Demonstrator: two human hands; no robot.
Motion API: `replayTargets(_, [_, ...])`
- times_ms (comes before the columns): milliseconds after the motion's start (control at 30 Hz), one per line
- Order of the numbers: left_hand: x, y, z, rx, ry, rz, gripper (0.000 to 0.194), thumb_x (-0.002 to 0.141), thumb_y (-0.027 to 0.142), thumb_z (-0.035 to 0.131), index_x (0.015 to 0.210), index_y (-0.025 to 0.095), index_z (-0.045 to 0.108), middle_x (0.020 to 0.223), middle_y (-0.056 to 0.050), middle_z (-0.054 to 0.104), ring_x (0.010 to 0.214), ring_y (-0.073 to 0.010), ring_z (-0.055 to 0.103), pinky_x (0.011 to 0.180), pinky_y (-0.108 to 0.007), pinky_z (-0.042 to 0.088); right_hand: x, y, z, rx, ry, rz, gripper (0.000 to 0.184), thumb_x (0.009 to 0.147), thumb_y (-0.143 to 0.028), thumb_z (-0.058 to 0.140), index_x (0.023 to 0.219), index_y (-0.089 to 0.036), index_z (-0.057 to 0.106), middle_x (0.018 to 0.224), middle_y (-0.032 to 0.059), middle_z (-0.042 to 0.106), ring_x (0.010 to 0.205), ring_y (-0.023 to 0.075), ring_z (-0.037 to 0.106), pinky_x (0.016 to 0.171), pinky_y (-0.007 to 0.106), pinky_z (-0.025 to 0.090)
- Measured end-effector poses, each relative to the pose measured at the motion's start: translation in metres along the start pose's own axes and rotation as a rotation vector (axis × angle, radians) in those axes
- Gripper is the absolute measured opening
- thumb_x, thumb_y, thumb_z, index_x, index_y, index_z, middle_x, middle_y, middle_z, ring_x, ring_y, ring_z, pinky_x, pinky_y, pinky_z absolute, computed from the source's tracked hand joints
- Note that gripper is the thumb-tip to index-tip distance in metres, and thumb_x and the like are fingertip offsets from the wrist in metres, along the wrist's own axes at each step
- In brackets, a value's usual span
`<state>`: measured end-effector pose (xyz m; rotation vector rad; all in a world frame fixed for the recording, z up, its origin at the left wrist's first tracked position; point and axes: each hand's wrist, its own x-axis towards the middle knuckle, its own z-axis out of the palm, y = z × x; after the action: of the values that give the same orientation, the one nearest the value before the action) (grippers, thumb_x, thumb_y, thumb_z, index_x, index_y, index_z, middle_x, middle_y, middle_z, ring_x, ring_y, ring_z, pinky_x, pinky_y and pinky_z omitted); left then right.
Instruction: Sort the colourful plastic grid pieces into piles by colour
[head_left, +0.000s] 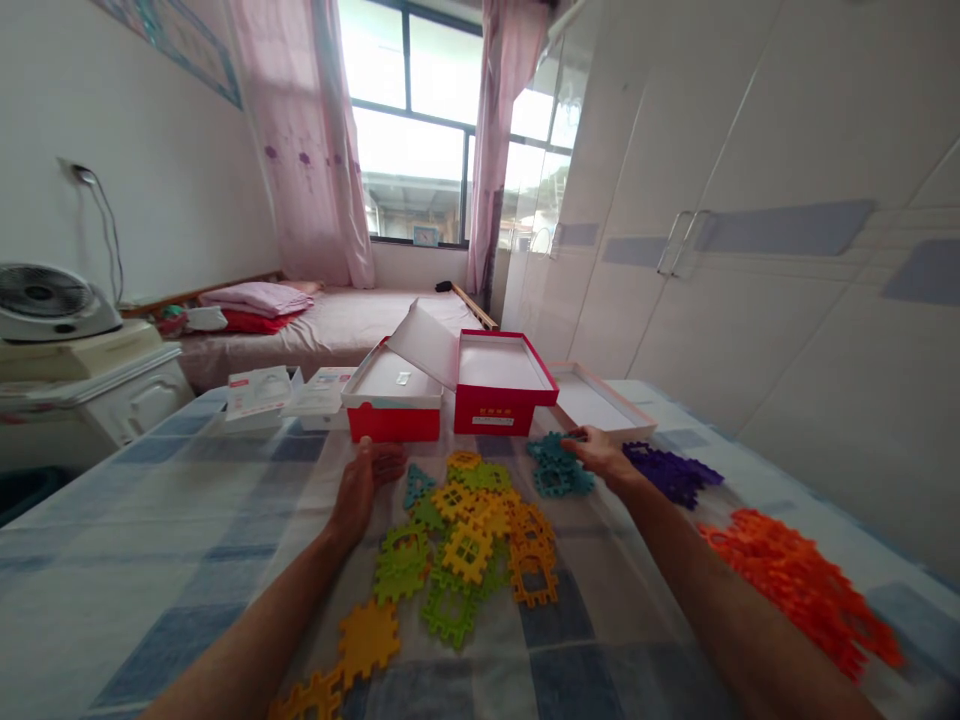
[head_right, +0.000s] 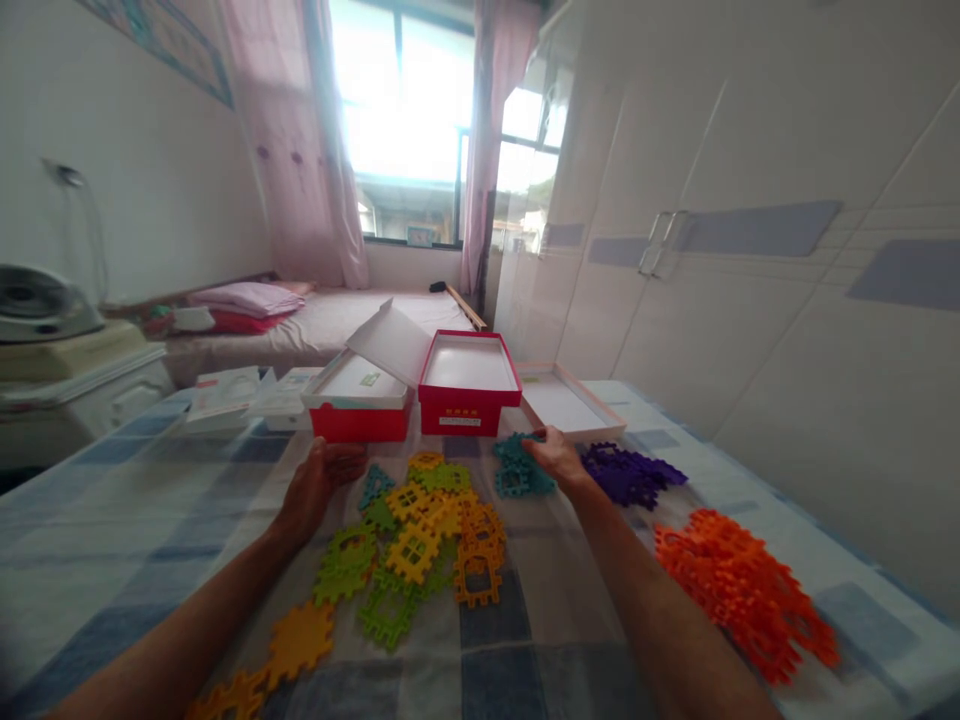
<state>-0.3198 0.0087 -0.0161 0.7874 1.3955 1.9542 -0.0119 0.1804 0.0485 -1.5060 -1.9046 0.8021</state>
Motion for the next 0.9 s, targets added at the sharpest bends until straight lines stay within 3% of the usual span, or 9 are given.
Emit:
replayTargets(200, [-0.002, -0.001, 0.003, 0.020, 0.007, 0.018, 0.069, 0.070, 0.076, 0.045, 0.077, 0.011, 0.068, 0.081, -0.012, 0.070, 0.073, -0.0215, 0.066, 0.071, -0.035, 0.053, -0.014, 0.004, -0.001, -0.201, 0.053, -0.106, 0.035, 0.079, -0.029, 0.055, 0.105, -0.008, 0.062, 0.108, 0.0186, 0.062, 0.104, 0.0293, 0.056, 0.092, 0.039, 0.039])
replayTargets(333, [-0.003, 0.001, 0.006, 0.051, -0.001, 0.020, 0.070, 0.069, 0.076, 0.046, 0.076, 0.011, 0.069, 0.080, -0.012, 0.070, 0.075, -0.0225, 0.066, 0.071, -0.035, 0.053, -0.045, -0.026, 0.012, -0.329, 0.118, -0.436, 0.035, 0.084, -0.027, 0.047, 0.114, -0.011, 0.059, 0.117, 0.0149, 0.058, 0.112, 0.0264, 0.050, 0.099, 0.039, 0.034])
replayTargets(400, [-0.004, 0.002, 0.006, 0.062, -0.010, 0.023, 0.070, 0.070, 0.076, 0.045, 0.076, 0.011, 0.069, 0.080, -0.012, 0.070, 0.075, -0.0222, 0.065, 0.071, -0.035, 0.053, -0.065, -0.045, 0.027, -0.380, 0.029, -0.597, 0.032, 0.085, -0.027, 0.047, 0.111, -0.015, 0.061, 0.115, 0.0106, 0.059, 0.111, 0.0237, 0.050, 0.098, 0.036, 0.036])
replayTargets(500, [-0.005, 0.003, 0.007, 0.086, -0.011, 0.024, 0.072, 0.070, 0.078, 0.042, 0.075, 0.012, 0.069, 0.080, -0.012, 0.070, 0.074, -0.0218, 0.065, 0.072, -0.035, 0.053, -0.095, -0.064, 0.050, -0.443, -0.186, -0.618, 0.033, 0.086, -0.033, 0.050, 0.112, -0.017, 0.062, 0.117, 0.0100, 0.060, 0.112, 0.0237, 0.050, 0.097, 0.037, 0.036])
replayTargets(633, [-0.005, 0.003, 0.007, 0.100, -0.010, 0.026, 0.074, 0.070, 0.080, 0.039, 0.074, 0.012, 0.069, 0.078, -0.012, 0.070, 0.073, -0.0219, 0.065, 0.071, -0.035, 0.052, -0.132, -0.068, 0.069, -0.394, -0.395, -0.682, 0.033, 0.086, -0.032, 0.053, 0.115, -0.019, 0.061, 0.122, 0.0109, 0.056, 0.112, 0.0221, 0.051, 0.096, 0.034, 0.038])
replayTargets(767, [-0.005, 0.002, 0.008, 0.119, -0.017, 0.037, 0.075, 0.070, 0.080, 0.038, 0.075, 0.012, 0.069, 0.078, -0.012, 0.070, 0.074, -0.0221, 0.065, 0.072, -0.035, 0.052, -0.147, -0.072, 0.071, -0.282, -0.471, -0.793, 0.031, 0.085, -0.029, 0.056, 0.115, -0.023, 0.061, 0.125, 0.0071, 0.054, 0.113, 0.0193, 0.051, 0.098, 0.031, 0.038])
replayTargets(900, [-0.006, 0.002, 0.007, 0.122, -0.020, 0.053, 0.073, 0.072, 0.078, 0.039, 0.077, 0.012, 0.069, 0.081, -0.012, 0.070, 0.076, -0.0230, 0.066, 0.073, -0.036, 0.052, -0.126, -0.094, 0.079, -0.288, -0.377, -0.803, 0.027, 0.089, -0.025, 0.049, 0.111, -0.019, 0.062, 0.117, 0.0074, 0.060, 0.109, 0.0166, 0.054, 0.096, 0.028, 0.038])
